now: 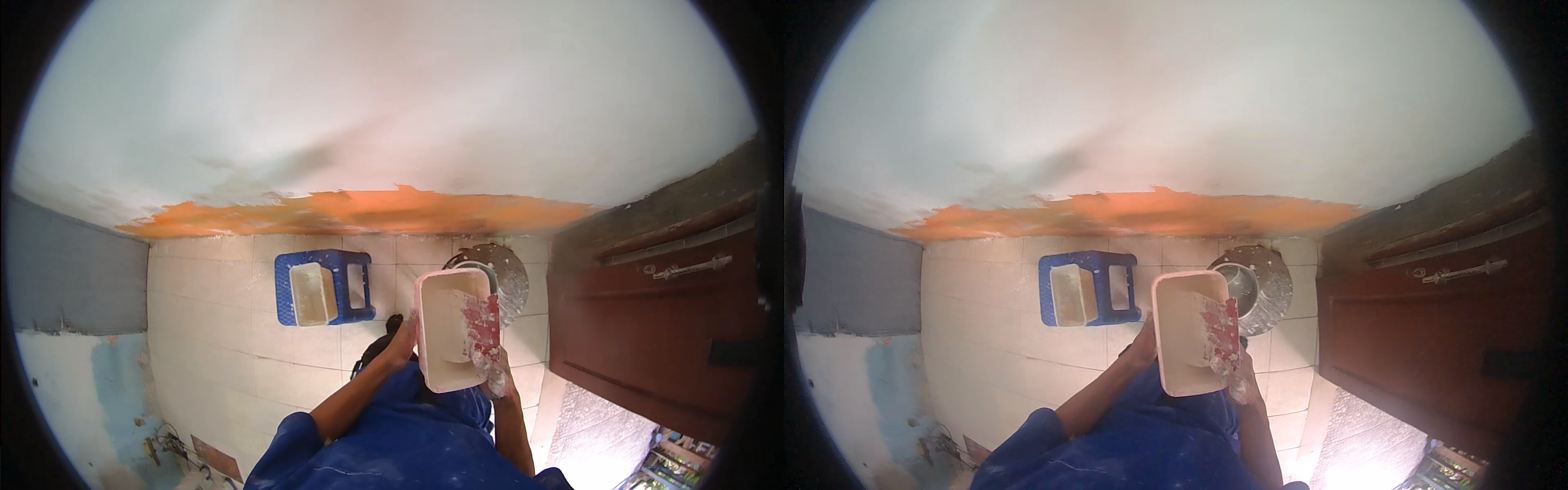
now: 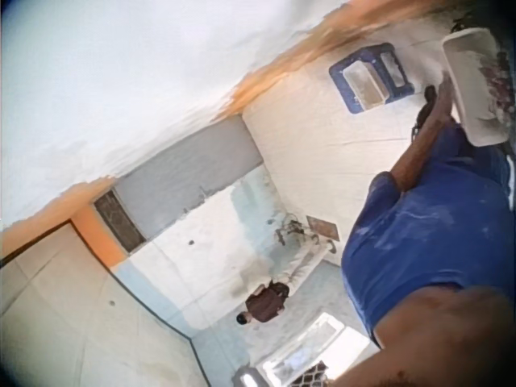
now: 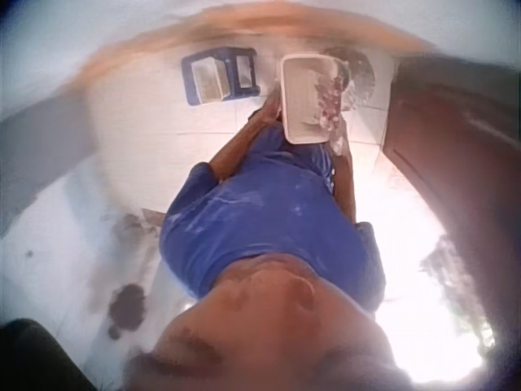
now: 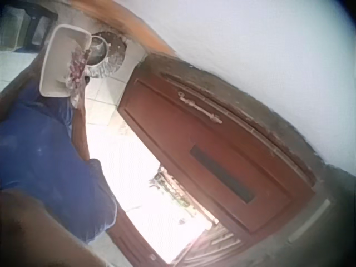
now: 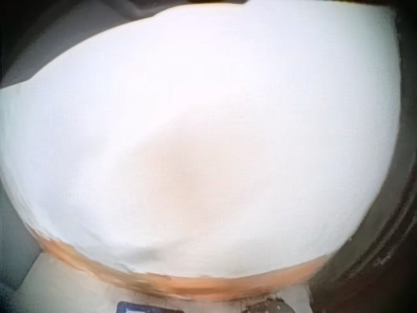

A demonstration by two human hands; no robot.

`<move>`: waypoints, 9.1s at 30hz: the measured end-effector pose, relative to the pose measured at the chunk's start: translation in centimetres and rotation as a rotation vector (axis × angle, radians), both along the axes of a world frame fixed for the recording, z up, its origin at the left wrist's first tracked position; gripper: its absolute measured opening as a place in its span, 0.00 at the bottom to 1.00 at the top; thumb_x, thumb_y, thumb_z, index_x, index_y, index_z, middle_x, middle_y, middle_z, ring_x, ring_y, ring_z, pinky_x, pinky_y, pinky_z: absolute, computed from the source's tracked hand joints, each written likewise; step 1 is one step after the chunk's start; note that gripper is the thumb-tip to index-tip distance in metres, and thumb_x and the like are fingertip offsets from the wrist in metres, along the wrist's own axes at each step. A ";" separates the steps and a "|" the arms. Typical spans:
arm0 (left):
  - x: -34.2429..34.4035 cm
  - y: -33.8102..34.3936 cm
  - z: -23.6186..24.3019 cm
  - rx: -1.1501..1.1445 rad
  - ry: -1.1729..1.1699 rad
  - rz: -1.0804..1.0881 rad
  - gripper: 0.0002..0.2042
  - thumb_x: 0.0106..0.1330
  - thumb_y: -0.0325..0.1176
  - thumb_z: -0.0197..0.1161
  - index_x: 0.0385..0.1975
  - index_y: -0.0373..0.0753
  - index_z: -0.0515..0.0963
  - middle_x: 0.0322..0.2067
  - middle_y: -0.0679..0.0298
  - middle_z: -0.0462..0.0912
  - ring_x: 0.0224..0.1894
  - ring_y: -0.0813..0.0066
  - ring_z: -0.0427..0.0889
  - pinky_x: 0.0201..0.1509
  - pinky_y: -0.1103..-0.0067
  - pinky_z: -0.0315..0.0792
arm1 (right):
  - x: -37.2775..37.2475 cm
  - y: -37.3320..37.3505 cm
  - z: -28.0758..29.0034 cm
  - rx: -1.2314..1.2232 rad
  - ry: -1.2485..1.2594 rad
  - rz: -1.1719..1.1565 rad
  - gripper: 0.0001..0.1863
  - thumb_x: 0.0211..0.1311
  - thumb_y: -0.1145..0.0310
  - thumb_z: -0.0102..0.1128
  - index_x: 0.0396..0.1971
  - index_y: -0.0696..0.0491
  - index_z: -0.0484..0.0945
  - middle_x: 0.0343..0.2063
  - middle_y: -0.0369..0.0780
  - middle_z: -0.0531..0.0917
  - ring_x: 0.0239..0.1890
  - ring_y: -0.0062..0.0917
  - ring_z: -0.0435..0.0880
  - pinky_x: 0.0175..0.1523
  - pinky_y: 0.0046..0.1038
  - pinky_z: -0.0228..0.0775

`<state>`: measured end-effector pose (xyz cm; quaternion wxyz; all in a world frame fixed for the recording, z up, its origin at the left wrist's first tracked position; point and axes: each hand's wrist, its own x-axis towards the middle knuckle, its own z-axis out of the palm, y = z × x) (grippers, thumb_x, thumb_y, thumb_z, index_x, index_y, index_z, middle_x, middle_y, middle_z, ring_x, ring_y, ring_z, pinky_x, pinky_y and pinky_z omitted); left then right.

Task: The person applies plaster to a section of wall using a scraper and a plastic container.

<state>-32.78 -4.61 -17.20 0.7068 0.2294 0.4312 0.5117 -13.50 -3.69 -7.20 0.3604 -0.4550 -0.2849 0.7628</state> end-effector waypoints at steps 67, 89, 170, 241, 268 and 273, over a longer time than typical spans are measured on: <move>15.5 16.7 -25.2 -0.510 1.211 -0.224 0.57 0.36 0.57 0.68 0.59 0.29 0.40 0.60 0.46 0.45 0.63 0.49 0.46 0.59 0.50 0.48 | 10.9 -11.1 -19.8 0.316 -0.105 -0.817 0.36 0.52 0.48 0.53 0.56 0.53 0.57 0.52 0.40 0.65 0.54 0.32 0.65 0.57 0.37 0.61; 8.7 20.0 -22.1 -0.298 1.321 0.033 0.59 0.33 0.64 0.65 0.60 0.32 0.41 0.60 0.48 0.47 0.63 0.49 0.46 0.61 0.51 0.42 | 6.9 -4.7 -19.9 0.289 -0.015 -0.589 0.33 0.50 0.58 0.60 0.55 0.54 0.59 0.49 0.40 0.69 0.50 0.31 0.69 0.53 0.34 0.65; 0.3 9.1 -42.3 -0.658 0.475 0.057 0.31 0.54 0.55 0.55 0.47 0.32 0.67 0.47 0.53 0.68 0.49 0.54 0.67 0.43 0.54 0.66 | 16.6 -0.9 -24.0 -0.011 0.105 -0.356 0.29 0.58 0.49 0.42 0.55 0.52 0.59 0.51 0.39 0.68 0.49 0.27 0.70 0.53 0.30 0.63; -7.2 -15.1 -28.9 -0.813 0.560 0.087 0.44 0.53 0.48 0.60 0.61 0.46 0.35 0.51 0.48 0.65 0.45 0.53 0.73 0.46 0.55 0.65 | 13.7 -4.0 -17.9 0.245 0.205 -0.339 0.26 0.60 0.62 0.45 0.58 0.49 0.54 0.54 0.39 0.64 0.55 0.30 0.64 0.59 0.34 0.58; -5.3 -13.0 -34.1 -0.738 0.792 0.098 0.46 0.48 0.51 0.63 0.60 0.39 0.42 0.43 0.46 0.70 0.43 0.59 0.72 0.43 0.70 0.69 | 14.5 -3.4 -17.0 0.179 0.249 -0.299 0.29 0.56 0.61 0.53 0.56 0.51 0.56 0.51 0.40 0.66 0.53 0.31 0.66 0.56 0.34 0.63; -5.0 -12.9 -37.3 -0.661 0.869 0.082 0.46 0.51 0.49 0.62 0.61 0.42 0.37 0.30 0.57 0.72 0.30 0.71 0.72 0.31 0.70 0.70 | 14.9 -3.5 -17.6 0.192 0.257 -0.337 0.27 0.57 0.56 0.50 0.54 0.54 0.60 0.51 0.41 0.69 0.52 0.35 0.69 0.55 0.37 0.62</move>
